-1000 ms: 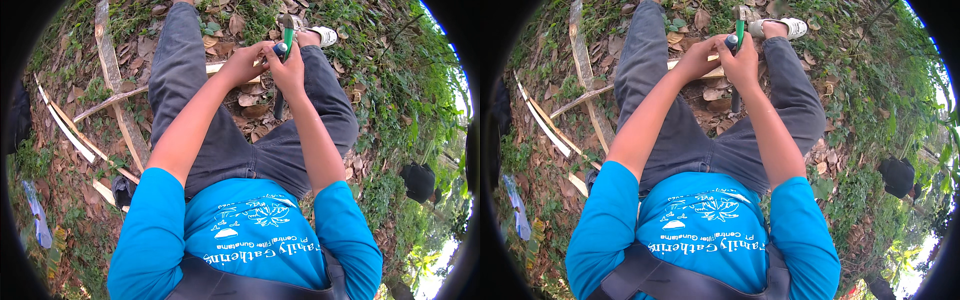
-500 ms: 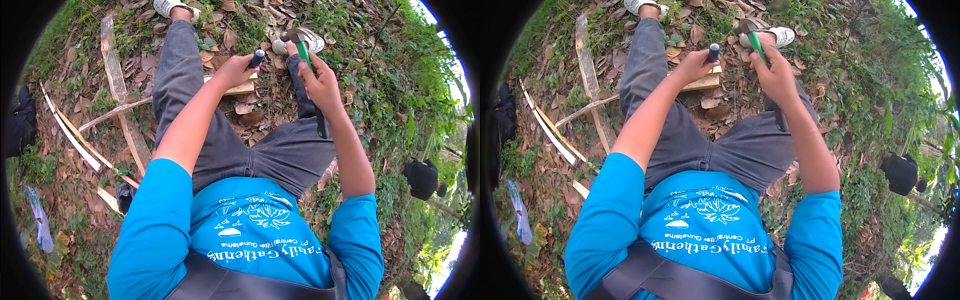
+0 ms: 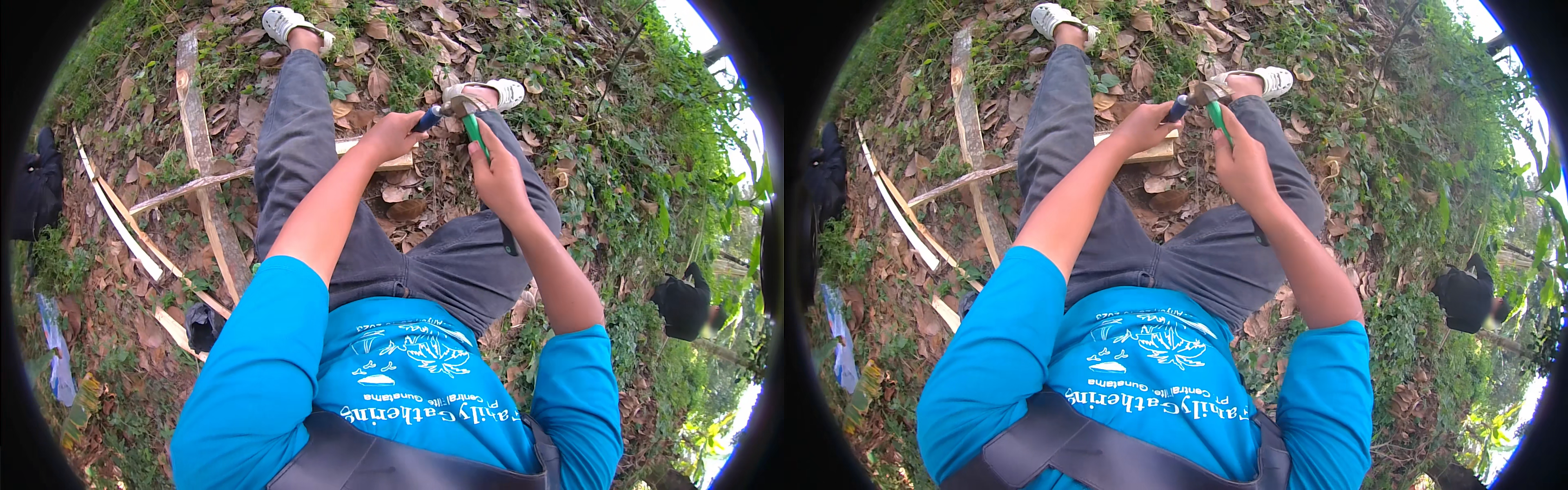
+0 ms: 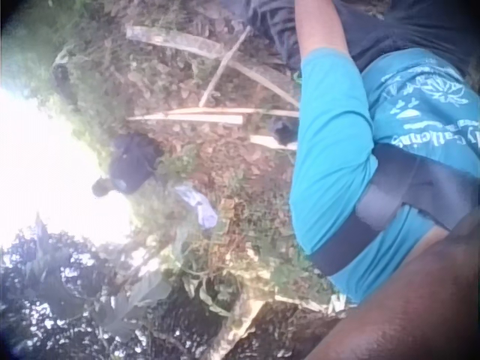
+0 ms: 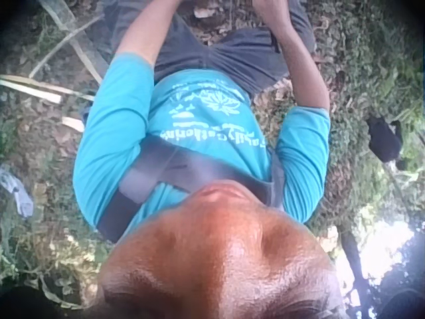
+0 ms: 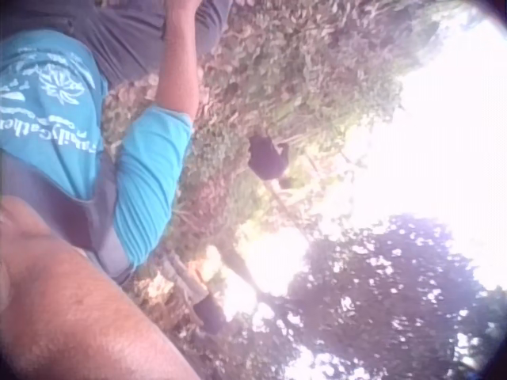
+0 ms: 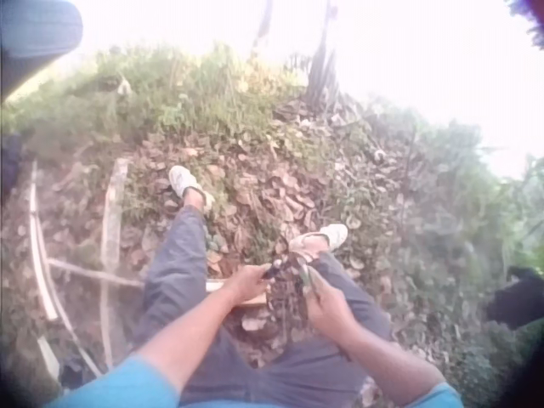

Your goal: The person sits on the ground and uses a hammer to drive nails into a small wooden block. They repeatedly position the nail and strike it with the hammer, occasionally adjusting the wood's orientation.

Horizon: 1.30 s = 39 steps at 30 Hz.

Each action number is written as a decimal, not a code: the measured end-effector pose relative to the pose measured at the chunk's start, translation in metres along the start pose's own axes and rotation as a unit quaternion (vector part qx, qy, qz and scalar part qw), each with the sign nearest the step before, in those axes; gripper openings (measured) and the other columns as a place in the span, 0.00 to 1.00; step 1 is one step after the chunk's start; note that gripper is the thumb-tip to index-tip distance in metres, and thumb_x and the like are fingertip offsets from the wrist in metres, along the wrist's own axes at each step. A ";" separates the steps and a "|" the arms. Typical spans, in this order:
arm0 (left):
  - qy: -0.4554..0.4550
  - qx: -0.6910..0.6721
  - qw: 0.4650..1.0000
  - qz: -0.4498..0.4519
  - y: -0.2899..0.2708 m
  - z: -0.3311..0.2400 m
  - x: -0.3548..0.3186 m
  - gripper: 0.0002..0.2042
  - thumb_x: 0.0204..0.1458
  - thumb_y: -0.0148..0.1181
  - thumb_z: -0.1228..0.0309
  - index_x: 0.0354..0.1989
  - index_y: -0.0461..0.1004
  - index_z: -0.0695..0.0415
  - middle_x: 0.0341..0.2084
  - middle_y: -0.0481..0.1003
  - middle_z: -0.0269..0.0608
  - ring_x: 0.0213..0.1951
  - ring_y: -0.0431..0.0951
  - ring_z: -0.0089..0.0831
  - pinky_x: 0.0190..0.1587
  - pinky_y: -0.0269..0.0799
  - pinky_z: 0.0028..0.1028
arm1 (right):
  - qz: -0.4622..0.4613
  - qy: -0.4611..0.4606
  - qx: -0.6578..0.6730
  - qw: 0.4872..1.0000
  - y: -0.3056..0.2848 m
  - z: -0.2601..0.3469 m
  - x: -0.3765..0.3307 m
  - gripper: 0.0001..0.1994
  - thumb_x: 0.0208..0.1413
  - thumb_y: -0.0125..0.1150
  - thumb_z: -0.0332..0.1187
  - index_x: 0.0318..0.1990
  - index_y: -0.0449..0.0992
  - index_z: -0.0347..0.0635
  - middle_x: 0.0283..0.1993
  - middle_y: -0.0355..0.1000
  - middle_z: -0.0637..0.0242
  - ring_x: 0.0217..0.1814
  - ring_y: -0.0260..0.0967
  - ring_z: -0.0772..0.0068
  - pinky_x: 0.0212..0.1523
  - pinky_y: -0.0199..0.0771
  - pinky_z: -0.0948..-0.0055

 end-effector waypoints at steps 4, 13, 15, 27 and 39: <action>-0.017 0.008 1.000 -0.015 -0.008 0.010 -0.011 0.13 0.59 0.65 0.66 0.46 0.74 0.60 0.30 0.80 0.53 0.35 0.82 0.50 0.40 0.74 0.39 | -0.093 -0.034 0.170 0.980 -0.064 0.055 0.004 0.23 0.72 0.51 0.36 0.71 0.64 0.40 0.34 0.72 0.73 0.28 0.63 0.85 0.30 0.63 0.81; 0.044 -0.026 0.998 -0.022 -0.006 0.006 0.010 0.14 0.57 0.66 0.66 0.49 0.76 0.58 0.32 0.80 0.55 0.36 0.82 0.53 0.39 0.74 0.40 | 0.145 0.015 -0.029 0.989 0.038 0.015 0.001 0.23 0.66 0.55 0.30 0.68 0.67 0.45 0.36 0.75 0.42 0.38 0.76 0.66 0.42 0.73 0.61; 0.050 0.014 0.999 -0.007 0.000 0.001 0.007 0.14 0.57 0.66 0.67 0.48 0.76 0.58 0.32 0.80 0.55 0.36 0.82 0.53 0.39 0.74 0.40 | 0.025 -0.058 0.041 0.997 0.007 0.039 -0.008 0.22 0.68 0.54 0.32 0.68 0.66 0.42 0.33 0.75 0.52 0.34 0.73 0.70 0.39 0.72 0.66; 0.049 -0.022 0.998 0.014 -0.006 0.002 0.004 0.12 0.56 0.67 0.69 0.45 0.75 0.59 0.28 0.79 0.49 0.30 0.80 0.40 0.39 0.74 0.35 | -0.008 0.020 0.119 0.993 -0.011 0.004 0.008 0.21 0.70 0.52 0.35 0.68 0.66 0.42 0.27 0.65 0.75 0.28 0.63 0.82 0.31 0.65 0.77; 0.042 -0.029 0.997 0.052 0.006 -0.003 -0.001 0.11 0.57 0.65 0.75 0.47 0.73 0.62 0.34 0.81 0.49 0.37 0.83 0.42 0.43 0.76 0.36 | -0.005 0.055 0.108 0.993 -0.004 -0.031 0.008 0.15 0.71 0.50 0.34 0.61 0.70 0.42 0.29 0.69 0.69 0.29 0.64 0.78 0.35 0.68 0.74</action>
Point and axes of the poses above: each hand's wrist, its own x-axis towards the middle knuckle, its own y-axis out of the palm, z = x × y, the point moved 10 cm from there along x, towards the middle knuckle
